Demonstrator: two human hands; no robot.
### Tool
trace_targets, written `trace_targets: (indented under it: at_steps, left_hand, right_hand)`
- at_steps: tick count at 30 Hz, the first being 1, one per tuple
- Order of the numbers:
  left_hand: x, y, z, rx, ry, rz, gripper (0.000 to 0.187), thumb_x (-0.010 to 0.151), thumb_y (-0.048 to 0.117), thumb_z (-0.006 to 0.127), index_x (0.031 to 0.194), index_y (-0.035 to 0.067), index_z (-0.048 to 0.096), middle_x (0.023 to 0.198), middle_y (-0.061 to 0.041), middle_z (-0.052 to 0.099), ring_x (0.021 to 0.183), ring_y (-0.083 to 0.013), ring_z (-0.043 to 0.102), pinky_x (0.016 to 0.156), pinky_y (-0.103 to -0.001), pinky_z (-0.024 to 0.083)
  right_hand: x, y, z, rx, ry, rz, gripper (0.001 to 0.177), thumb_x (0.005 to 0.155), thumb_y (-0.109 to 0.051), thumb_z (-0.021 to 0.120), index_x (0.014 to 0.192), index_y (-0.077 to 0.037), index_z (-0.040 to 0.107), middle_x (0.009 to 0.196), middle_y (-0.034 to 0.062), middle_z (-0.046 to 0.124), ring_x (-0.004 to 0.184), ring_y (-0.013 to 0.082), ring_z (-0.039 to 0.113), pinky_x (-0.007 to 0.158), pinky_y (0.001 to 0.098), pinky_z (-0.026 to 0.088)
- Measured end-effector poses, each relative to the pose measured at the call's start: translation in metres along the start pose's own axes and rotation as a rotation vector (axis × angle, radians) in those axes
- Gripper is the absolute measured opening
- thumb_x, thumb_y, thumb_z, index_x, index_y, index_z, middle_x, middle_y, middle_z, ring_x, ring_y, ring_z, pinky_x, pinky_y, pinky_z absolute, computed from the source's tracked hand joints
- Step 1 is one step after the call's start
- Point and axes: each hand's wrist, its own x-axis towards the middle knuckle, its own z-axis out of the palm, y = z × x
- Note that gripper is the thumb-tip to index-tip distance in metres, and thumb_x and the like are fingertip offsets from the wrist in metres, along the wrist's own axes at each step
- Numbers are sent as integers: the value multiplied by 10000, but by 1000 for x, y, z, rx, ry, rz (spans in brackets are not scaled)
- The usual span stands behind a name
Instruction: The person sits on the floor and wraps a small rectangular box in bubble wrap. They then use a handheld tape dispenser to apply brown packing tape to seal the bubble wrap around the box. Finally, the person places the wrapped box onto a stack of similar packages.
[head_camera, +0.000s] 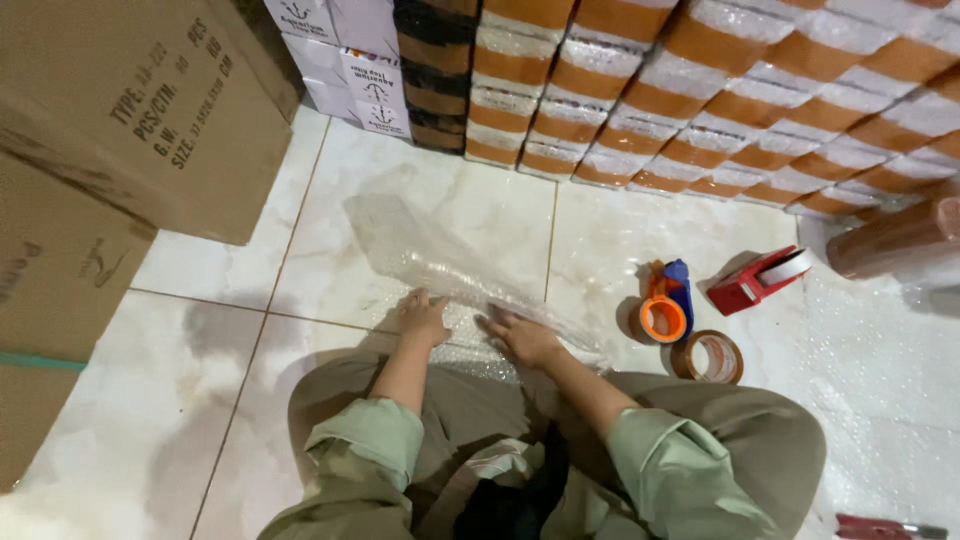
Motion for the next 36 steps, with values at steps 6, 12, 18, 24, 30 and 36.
trace_targets:
  at_steps: [6, 12, 18, 24, 30, 36]
  left_hand:
    - [-11, 3, -13, 82, 15, 41, 534, 792, 374, 609, 1303, 287, 480, 1379, -163, 374, 1324, -358, 352, 1042, -506, 305]
    - [2, 9, -18, -11, 62, 12, 413, 813, 349, 626, 1192, 213, 533, 1315, -148, 384, 1286, -379, 371, 1030, -533, 273]
    - [-15, 22, -52, -95, 47, -48, 685, 862, 307, 584, 1450, 185, 254, 1390, -158, 353, 1326, -340, 333, 1017, -482, 322]
    - [2, 21, -51, -72, 67, -71, 628, 860, 365, 561, 1423, 181, 352, 1385, -147, 373, 1348, -334, 293, 1040, -489, 279]
    - [11, 18, -49, -90, 90, -103, 536, 862, 374, 577, 1332, 149, 448, 1400, -149, 312, 1347, -347, 287, 1022, -495, 295]
    - [20, 14, -42, -86, 87, -124, 568, 841, 412, 580, 1308, 110, 466, 1402, -158, 292, 1321, -360, 318, 955, -502, 388]
  right_hand:
    - [58, 76, 13, -470, 296, 572, 454, 947, -564, 294, 1324, -358, 442, 1361, 57, 494, 1349, 382, 317, 1025, 516, 251]
    - [77, 168, -7, -602, 832, 484, 465, 908, -107, 445, 1364, -198, 433, 998, 89, 568, 859, 256, 610, 651, 369, 490]
    - [57, 198, -55, 117, 775, 953, 629, 817, 28, 439, 1400, -196, 370, 1180, 142, 502, 992, 360, 628, 800, 429, 524]
    - [50, 214, -61, -296, 676, 1121, 419, 1003, -108, 320, 1388, -249, 410, 1373, 178, 393, 1275, 381, 361, 947, 487, 329]
    - [85, 238, -66, -225, 463, 830, 611, 896, -146, 414, 1471, -317, 299, 1519, 114, 257, 1386, 318, 284, 1056, 468, 342]
    - [90, 224, -78, -171, 423, 923, 538, 957, -576, 274, 1460, -386, 282, 1481, 85, 275, 1369, 338, 276, 1041, 517, 302]
